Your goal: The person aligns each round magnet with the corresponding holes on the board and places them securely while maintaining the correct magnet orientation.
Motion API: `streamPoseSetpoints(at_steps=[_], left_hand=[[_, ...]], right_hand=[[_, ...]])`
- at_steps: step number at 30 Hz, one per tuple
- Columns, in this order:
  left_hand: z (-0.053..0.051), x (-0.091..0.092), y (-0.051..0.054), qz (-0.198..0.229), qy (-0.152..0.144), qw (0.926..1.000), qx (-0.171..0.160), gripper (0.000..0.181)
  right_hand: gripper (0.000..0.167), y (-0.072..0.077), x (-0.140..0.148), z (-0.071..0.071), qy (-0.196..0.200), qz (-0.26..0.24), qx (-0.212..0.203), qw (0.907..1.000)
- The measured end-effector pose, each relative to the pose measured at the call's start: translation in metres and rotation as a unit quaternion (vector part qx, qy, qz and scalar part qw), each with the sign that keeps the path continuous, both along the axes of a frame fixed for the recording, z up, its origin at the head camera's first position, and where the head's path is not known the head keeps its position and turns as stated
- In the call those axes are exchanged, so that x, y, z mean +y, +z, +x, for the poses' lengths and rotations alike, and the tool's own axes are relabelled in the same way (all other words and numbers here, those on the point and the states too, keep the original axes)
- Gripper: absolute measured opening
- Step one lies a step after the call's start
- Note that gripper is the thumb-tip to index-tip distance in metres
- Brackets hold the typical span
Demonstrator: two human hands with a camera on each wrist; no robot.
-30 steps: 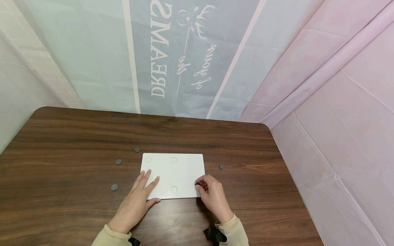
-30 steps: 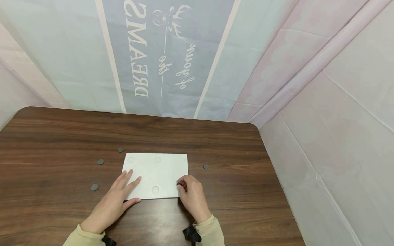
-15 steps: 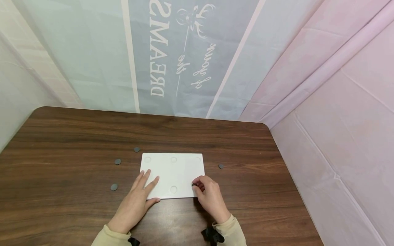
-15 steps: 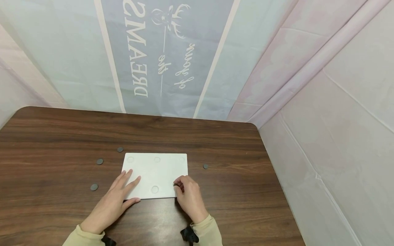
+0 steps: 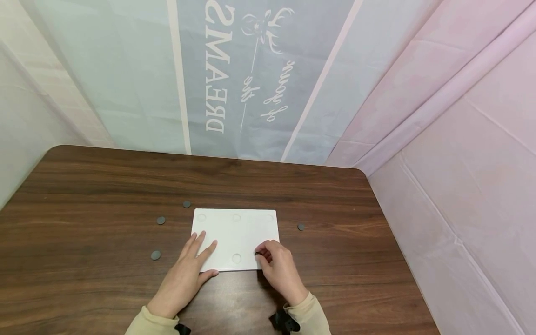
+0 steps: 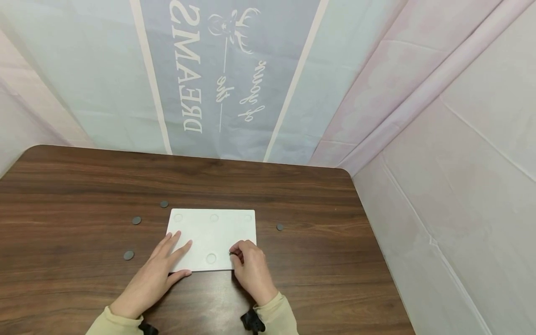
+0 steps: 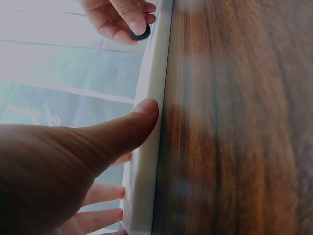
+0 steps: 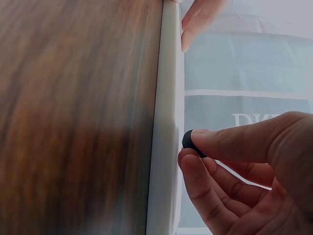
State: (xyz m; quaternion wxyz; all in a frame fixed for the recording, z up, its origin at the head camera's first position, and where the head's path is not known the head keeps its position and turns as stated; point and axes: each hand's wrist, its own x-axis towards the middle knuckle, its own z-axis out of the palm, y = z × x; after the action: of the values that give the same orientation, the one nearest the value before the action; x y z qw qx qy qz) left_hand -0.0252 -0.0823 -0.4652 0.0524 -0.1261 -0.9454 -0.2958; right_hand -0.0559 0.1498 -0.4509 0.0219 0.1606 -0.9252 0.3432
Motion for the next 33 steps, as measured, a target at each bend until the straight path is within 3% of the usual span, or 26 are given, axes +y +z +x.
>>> streamPoseSetpoints(at_steps=[20, 33], left_hand=[[0.000, 0.001, -0.002, 0.000, 0.003, 1.0000, -0.001, 0.060], [0.000, 0.000, -0.004, 0.002, 0.003, 0.9999, 0.015, 0.060]], right_hand=[[0.009, -0.001, -0.014, -0.001, 0.006, -0.013, -0.006, 0.9999], [0.009, -0.001, -0.021, -0.001, 0.010, -0.011, -0.004, 0.9999]])
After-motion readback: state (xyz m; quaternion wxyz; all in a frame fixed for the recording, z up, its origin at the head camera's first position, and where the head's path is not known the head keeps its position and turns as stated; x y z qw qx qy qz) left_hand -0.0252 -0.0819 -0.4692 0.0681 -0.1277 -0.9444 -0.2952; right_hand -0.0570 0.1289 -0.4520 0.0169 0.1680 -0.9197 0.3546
